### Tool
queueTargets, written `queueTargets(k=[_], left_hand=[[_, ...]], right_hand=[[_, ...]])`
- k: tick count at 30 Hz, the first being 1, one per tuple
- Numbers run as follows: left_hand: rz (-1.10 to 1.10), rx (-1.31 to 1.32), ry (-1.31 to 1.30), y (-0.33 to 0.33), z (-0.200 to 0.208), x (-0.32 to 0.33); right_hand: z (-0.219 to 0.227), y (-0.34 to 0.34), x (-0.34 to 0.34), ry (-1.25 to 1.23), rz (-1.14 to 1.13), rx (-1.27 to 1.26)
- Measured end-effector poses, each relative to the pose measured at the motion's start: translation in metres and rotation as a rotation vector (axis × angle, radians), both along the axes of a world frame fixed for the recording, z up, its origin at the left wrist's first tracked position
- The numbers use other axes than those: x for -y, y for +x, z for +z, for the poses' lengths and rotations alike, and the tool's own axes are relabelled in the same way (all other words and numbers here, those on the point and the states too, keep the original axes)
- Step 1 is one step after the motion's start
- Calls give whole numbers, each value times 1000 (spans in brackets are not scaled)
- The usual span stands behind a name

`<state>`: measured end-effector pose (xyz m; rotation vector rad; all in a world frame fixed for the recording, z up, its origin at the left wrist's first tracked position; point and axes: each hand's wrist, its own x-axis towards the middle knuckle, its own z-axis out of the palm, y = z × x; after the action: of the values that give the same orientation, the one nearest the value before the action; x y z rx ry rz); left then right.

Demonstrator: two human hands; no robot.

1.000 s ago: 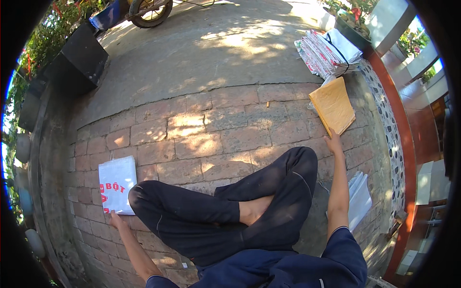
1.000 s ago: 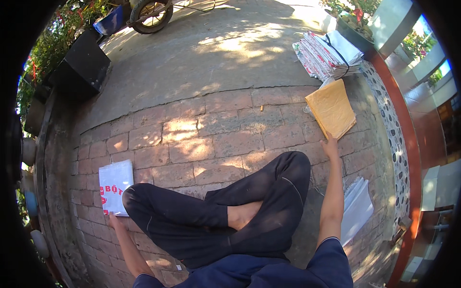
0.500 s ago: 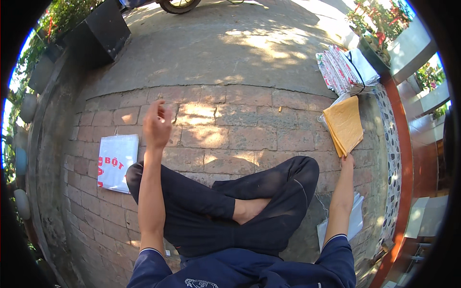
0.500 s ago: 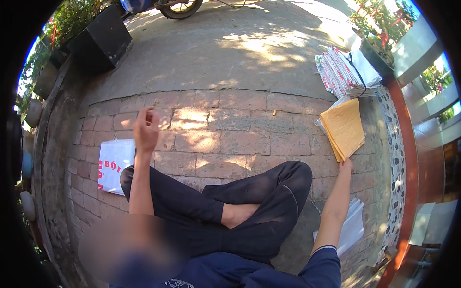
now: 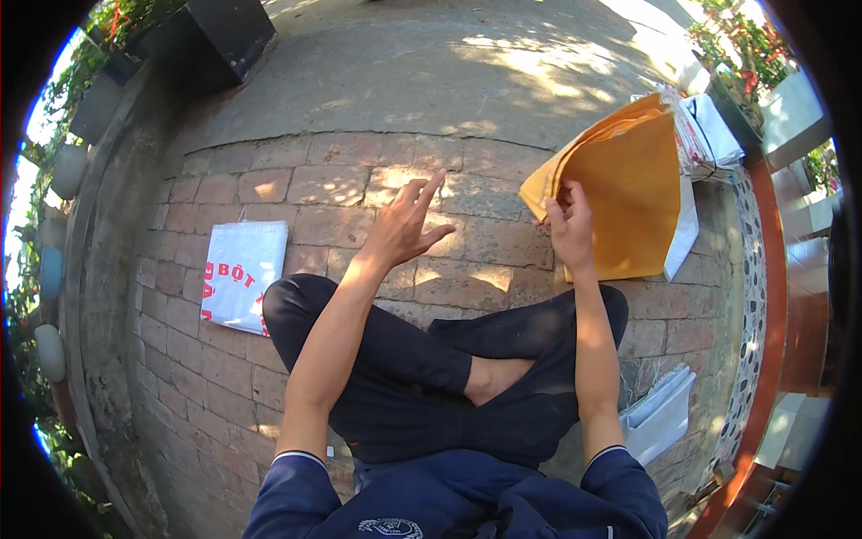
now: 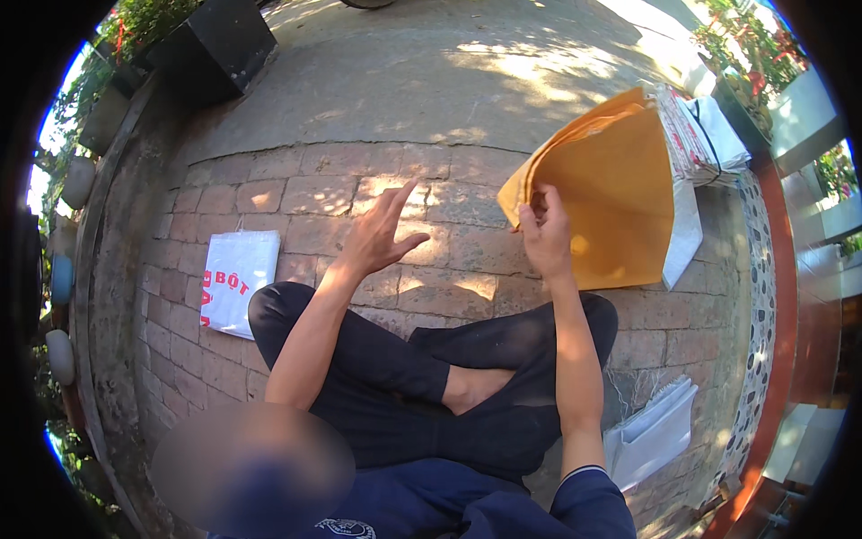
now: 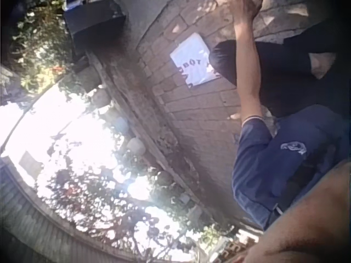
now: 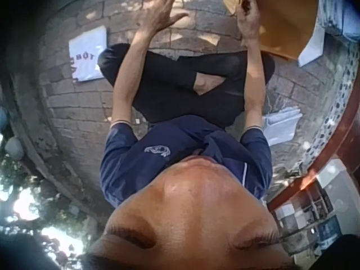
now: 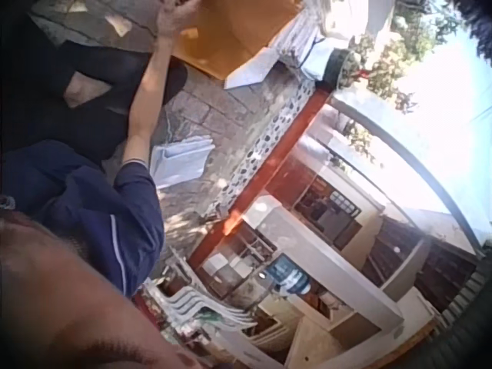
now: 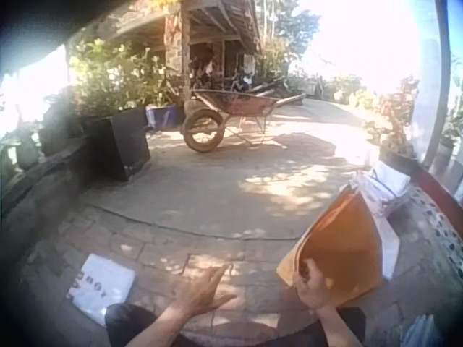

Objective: Pushing a wheelbarrow with bags and then folding individual sacks while sitting on the ground.

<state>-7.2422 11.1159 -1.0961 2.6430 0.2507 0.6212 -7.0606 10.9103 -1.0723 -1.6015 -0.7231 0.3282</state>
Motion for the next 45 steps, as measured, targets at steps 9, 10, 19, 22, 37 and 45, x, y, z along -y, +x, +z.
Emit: queueTargets(k=[9,10,19,22,37,45], left_hand=[[139,140,-767,-1,-27,17],[204,40,-783,-2,-25,15],[-114,-168,-542,2,-8,41],[-263,-173,-573,3,-12,48],[-150,-370,-746,1,-7,44],[-76,-373,-843,0,-8,42]], right_hand=[[-48,-117,-13,-434,877,-172],[-51,-116,-11,-455,922,-178],[-36,-82,-22,-135,191,-535],[-22,-75,-23,-149,144,-432],[-19,-43,3,-113,306,-482],[-46,-20,9,-100,206,-245]])
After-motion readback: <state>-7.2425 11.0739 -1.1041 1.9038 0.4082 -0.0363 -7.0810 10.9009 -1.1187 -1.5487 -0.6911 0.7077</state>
